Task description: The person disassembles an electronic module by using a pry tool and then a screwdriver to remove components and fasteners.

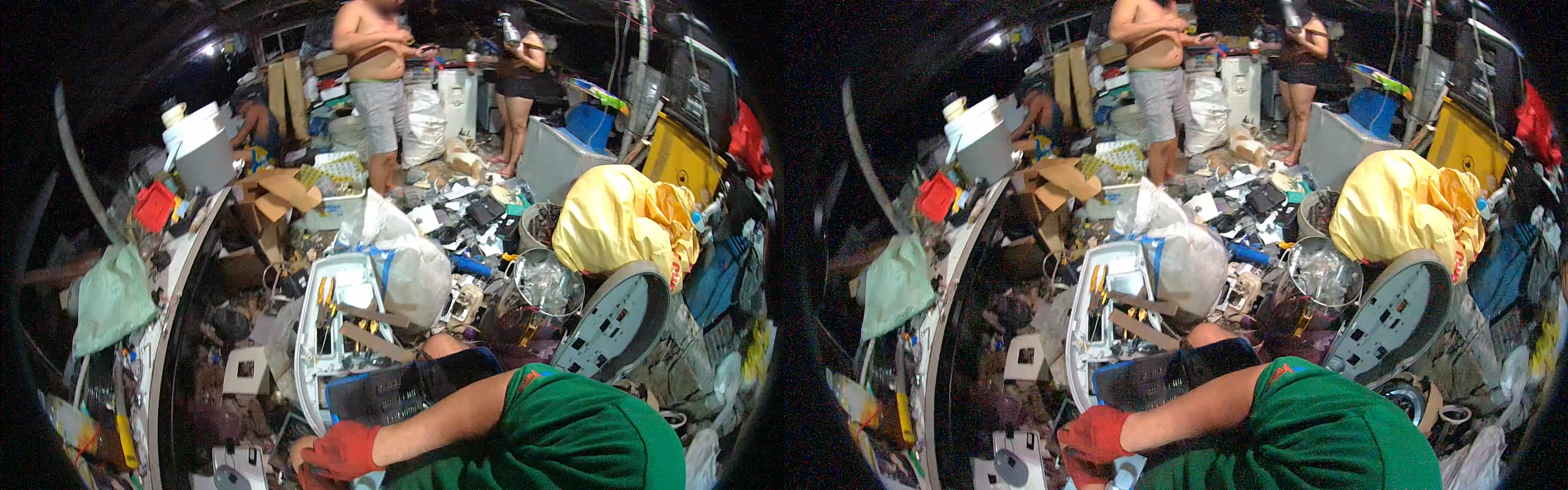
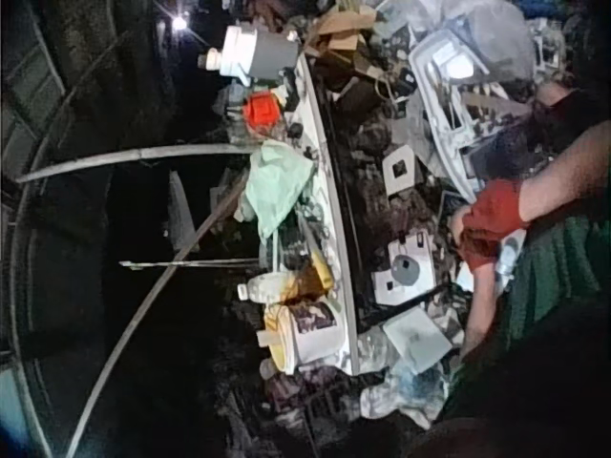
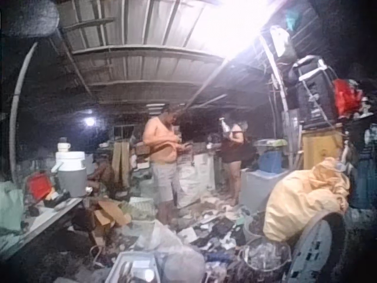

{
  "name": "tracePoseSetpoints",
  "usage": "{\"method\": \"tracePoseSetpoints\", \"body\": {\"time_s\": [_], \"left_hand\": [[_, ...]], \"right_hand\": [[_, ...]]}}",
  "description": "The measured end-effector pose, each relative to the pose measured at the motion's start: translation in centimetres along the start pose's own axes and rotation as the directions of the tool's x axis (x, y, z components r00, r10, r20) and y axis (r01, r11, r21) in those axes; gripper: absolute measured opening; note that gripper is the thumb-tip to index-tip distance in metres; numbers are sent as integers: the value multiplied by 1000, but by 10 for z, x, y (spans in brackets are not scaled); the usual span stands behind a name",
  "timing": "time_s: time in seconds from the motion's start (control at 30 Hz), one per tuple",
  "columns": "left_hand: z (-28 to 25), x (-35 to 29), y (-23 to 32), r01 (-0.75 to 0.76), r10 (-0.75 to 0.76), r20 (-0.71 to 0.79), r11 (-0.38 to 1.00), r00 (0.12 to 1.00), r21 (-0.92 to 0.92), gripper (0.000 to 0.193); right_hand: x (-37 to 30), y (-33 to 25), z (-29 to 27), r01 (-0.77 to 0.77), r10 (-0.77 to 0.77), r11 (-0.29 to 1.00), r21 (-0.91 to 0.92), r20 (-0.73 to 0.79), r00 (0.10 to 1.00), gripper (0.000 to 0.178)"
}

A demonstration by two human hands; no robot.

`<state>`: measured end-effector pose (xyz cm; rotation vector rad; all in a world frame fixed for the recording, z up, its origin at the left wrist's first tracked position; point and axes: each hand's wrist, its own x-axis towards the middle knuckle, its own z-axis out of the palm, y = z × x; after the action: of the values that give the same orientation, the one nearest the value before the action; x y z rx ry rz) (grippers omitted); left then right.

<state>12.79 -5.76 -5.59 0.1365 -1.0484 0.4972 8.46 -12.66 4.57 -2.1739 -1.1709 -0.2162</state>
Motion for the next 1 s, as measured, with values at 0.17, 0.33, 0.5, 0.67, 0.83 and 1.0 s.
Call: {"method": "tracePoseSetpoints", "body": {"time_s": [0.17, 0.33, 0.5, 0.67, 0.83, 1.0], "left_hand": [[-3, -32, 128, 913, -386, -920, 395, 63, -103, 43], [20, -12, 140, 347, -511, -765, -688, 392, 637, 41], [22, -11, 146, 86, -552, -692, -750, 465, 656, 39], [13, -33, 142, 497, -465, -758, -573, 457, 651, 45], [5, -43, 139, 902, -361, -888, -212, 286, 377, 53], [10, -17, 138, -87, -656, -643, -724, 395, 685, 51]], "right_hand": [[-9, 25, 2, -100, 102, 995, -25, 153, 983, 43], [-48, 61, 35, 76, -37, 963, 259, -153, 987, 64], [-56, 76, 36, -2, 65, 937, 349, -169, 983, 71], [-32, 29, 3, -47, 54, 997, 54, -143, 988, 64], [-18, 7, 1, -153, 151, 966, -209, -25, 988, 39], [-17, -1, -8, -179, 190, 955, -238, 24, 982, 29]]}}
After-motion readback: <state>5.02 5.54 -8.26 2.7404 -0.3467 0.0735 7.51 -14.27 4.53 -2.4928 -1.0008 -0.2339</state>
